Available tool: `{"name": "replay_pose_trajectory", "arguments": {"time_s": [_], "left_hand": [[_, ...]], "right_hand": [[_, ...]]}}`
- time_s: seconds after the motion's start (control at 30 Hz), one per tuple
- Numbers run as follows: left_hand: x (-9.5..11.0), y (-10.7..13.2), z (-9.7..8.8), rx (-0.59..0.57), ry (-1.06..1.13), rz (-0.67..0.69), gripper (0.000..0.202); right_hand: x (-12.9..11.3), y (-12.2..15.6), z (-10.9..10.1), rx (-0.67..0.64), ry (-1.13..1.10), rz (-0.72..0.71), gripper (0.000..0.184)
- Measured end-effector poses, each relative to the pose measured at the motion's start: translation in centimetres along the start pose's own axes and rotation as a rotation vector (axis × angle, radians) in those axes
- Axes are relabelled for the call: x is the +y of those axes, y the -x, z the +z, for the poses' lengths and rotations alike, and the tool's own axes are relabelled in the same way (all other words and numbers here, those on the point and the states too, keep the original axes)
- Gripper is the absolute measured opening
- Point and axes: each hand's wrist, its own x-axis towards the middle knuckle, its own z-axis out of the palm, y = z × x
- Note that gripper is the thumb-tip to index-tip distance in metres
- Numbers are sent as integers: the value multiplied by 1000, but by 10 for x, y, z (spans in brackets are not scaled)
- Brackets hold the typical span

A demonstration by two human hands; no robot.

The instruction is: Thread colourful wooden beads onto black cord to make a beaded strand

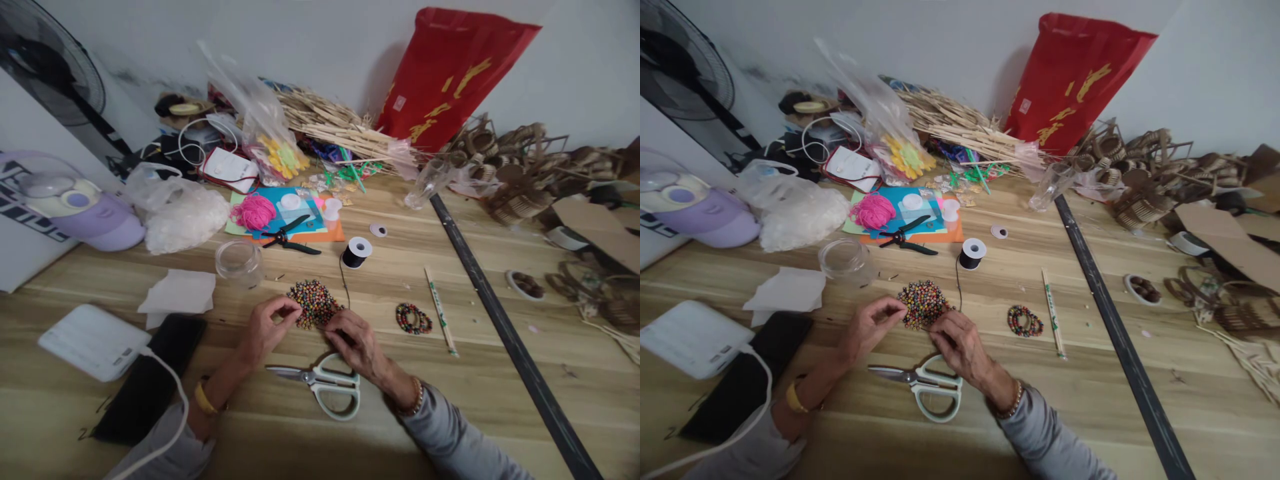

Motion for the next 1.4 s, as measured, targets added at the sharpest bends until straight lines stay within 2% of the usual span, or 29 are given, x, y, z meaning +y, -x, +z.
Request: {"name": "replay_pose_trajectory", "arguments": {"time_s": [0.23,0.37,0.6,1.0,1.1,1.2,1.4], "left_hand": [[0,0,1,-100,-204,236,11],[-2,2,1,-152,-321,327,12],[-5,4,2,-238,-467,396,15],[-6,4,7,-217,-622,480,19],[-6,4,7,-194,-598,483,18],[-4,4,7,-157,-476,437,15],[4,4,8,-162,-113,238,8]], "right_hand": [[1,1,1,5,10,-8,10],[2,1,1,-14,19,-2,10],[2,1,2,-8,26,3,10],[2,0,2,-17,19,17,11],[0,0,2,-10,12,11,11],[-1,-1,1,-5,18,2,11],[1,1,1,10,19,-11,9]]}}
